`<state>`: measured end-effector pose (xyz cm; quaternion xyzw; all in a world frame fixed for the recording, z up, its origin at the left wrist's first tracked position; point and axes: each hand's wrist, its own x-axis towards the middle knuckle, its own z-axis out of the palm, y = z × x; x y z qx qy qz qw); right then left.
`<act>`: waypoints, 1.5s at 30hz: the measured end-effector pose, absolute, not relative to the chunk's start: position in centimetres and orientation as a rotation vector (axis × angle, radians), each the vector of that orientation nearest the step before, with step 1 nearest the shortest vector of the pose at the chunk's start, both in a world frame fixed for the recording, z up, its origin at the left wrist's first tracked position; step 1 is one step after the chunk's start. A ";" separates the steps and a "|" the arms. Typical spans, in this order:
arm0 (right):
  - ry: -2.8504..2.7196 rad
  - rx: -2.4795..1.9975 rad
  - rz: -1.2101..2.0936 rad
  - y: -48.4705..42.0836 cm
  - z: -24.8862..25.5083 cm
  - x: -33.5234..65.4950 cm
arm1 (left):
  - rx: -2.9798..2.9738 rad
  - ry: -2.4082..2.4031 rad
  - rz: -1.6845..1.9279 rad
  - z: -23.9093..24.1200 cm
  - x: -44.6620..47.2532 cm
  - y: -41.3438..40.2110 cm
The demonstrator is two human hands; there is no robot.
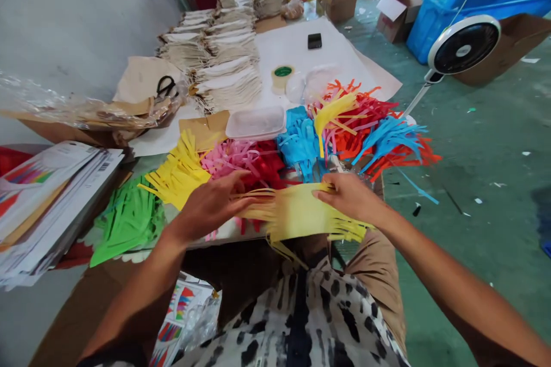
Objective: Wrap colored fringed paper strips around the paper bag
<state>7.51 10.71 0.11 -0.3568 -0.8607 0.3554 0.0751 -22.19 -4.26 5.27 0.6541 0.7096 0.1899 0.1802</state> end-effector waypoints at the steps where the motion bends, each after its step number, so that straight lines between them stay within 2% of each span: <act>1: -2.610 -1.082 1.013 11.0 -0.9 7.3 | 1.994 2.134 0.606 4.9 -21.2 -4.6; 4: -2.666 -1.129 0.874 11.8 -2.9 7.1 | 2.288 1.990 0.763 2.6 -16.9 -5.5; 6: -2.719 -1.203 0.768 11.9 -3.2 7.2 | 2.414 1.727 0.739 -0.2 -14.0 -5.8; 9: -2.786 -1.290 0.435 10.8 -2.5 7.6 | 2.449 1.628 0.661 -5.0 -11.0 -6.0; 11: -2.790 -1.147 0.179 9.3 -1.9 8.1 | 2.461 1.674 0.627 -7.3 -10.3 -6.2; 13: -2.835 -0.821 0.135 7.4 -1.9 8.9 | 2.482 1.717 0.637 -8.4 -10.3 -6.6; 15: -2.906 -0.513 0.286 5.7 -2.6 9.9 | 2.498 1.705 0.698 -8.2 -10.6 -7.0; 17: -2.918 -0.425 0.406 4.5 -3.7 10.8 | 2.487 1.666 0.768 -7.4 -10.9 -7.3; 21: -2.807 -0.521 0.526 4.8 -5.0 11.9 | 2.292 1.698 0.854 -5.7 -11.8 -7.3; 25: -2.655 -0.619 0.774 6.7 -4.1 11.6 | 2.014 1.816 0.869 -4.7 -12.9 -6.7; 30: -2.409 -1.040 0.983 7.5 -3.9 10.4 | 1.719 1.999 0.836 -4.1 -13.8 -5.1; 34: -2.389 -1.229 0.861 6.9 -4.4 9.7 | 1.682 2.182 0.662 -3.8 -13.6 -3.9; 37: -2.484 -1.314 0.647 6.3 -4.3 8.9 | 1.732 2.288 0.504 -3.9 -13.3 -3.3; 41: -2.597 -1.474 0.357 5.9 -4.2 7.9 | 1.803 2.336 0.439 -4.4 -13.1 -2.9; 45: -2.651 -1.522 0.230 5.9 -4.1 7.3 | 1.839 2.365 0.364 -4.6 -13.0 -2.6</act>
